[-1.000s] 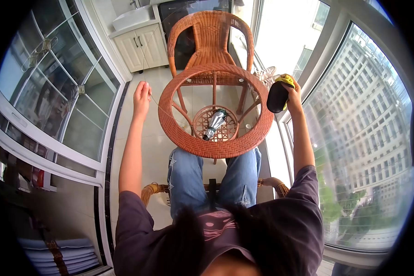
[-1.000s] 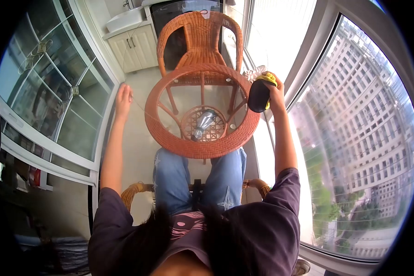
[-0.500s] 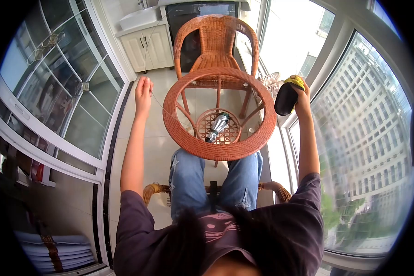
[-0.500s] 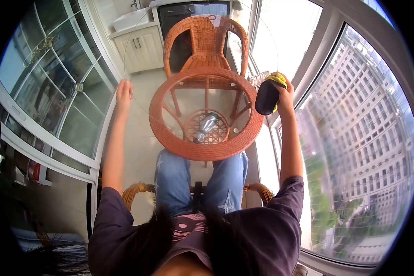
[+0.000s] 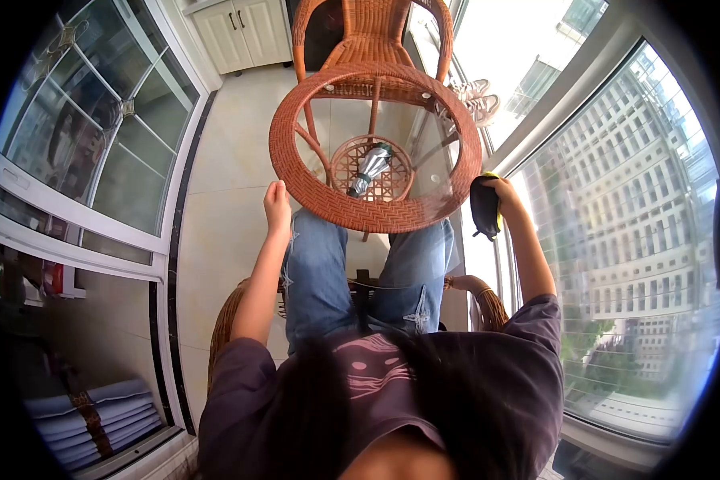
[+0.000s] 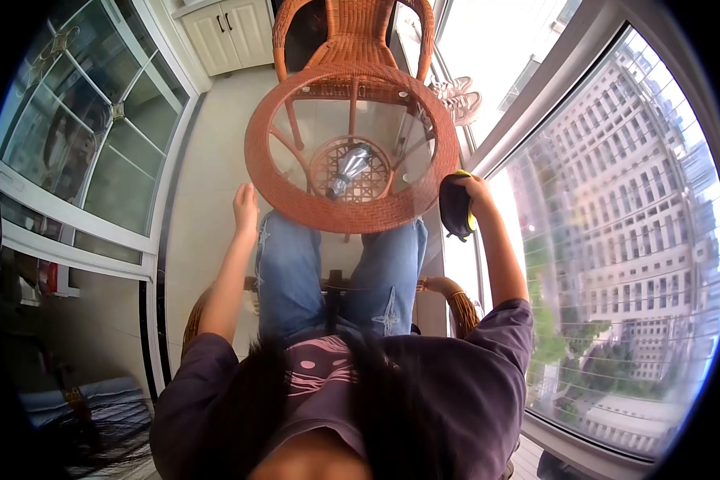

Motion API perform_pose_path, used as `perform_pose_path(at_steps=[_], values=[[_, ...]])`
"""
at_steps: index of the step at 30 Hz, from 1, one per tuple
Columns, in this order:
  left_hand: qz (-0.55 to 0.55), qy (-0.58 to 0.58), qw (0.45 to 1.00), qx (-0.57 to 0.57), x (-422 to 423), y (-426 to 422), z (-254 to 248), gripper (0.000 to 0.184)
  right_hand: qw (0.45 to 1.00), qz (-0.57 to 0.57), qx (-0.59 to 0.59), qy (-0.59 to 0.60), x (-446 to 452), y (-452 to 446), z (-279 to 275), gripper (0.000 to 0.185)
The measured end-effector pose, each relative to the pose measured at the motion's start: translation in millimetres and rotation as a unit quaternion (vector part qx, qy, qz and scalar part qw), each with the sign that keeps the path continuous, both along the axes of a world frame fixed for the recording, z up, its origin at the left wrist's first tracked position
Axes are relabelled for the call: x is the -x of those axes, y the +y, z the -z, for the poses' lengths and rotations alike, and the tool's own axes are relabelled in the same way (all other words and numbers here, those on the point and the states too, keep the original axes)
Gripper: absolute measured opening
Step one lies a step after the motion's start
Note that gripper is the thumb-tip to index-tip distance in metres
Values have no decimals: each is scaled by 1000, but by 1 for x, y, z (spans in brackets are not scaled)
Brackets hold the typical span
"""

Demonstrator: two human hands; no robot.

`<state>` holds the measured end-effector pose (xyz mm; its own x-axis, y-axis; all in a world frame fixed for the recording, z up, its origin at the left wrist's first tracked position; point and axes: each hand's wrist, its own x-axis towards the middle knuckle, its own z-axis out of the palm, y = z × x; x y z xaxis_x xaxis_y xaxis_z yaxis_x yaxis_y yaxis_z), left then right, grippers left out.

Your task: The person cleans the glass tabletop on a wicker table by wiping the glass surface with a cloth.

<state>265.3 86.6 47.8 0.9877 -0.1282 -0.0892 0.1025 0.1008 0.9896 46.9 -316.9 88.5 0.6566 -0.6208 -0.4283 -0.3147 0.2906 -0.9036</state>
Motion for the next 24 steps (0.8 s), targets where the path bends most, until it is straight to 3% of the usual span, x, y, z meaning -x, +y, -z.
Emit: perform_pose_path(at_steps=[5, 10, 12, 13, 15, 16, 18, 20, 22, 24], values=[[9, 66, 998, -8, 27, 9, 46, 30, 996, 15, 11, 89, 19, -1, 48, 26], [-6, 50, 999, -11, 33, 9, 56, 30, 997, 15, 12, 68, 30, -4, 66, 28], [-11, 58, 998, -16, 34, 10, 61, 30, 930, -45, 320, 173, 28, -20, 71, 31], [-11, 47, 999, -11, 33, 10, 64, 30, 887, 21, 434, 158, 21, -11, 47, 36], [-8, 33, 999, -5, 31, 11, 66, 30, 827, 130, 506, 210, -7, 15, -12, 45], [-6, 43, 999, 0, 32, 12, 66, 30, 825, 159, 518, 158, -22, 25, -27, 42], [-7, 54, 999, 7, 32, 12, 65, 30, 836, 140, 525, 75, -52, 38, -25, 42], [-12, 47, 999, 13, 33, 11, 65, 30, 889, 69, 452, 9, -83, 63, -4, 47], [-21, 38, 999, 19, 32, 10, 70, 30, 774, -45, 631, 4, -103, 99, 42, 61], [-14, 26, 1000, -2, 33, 13, 66, 31, 688, -160, 700, 109, -101, 169, 38, 66]])
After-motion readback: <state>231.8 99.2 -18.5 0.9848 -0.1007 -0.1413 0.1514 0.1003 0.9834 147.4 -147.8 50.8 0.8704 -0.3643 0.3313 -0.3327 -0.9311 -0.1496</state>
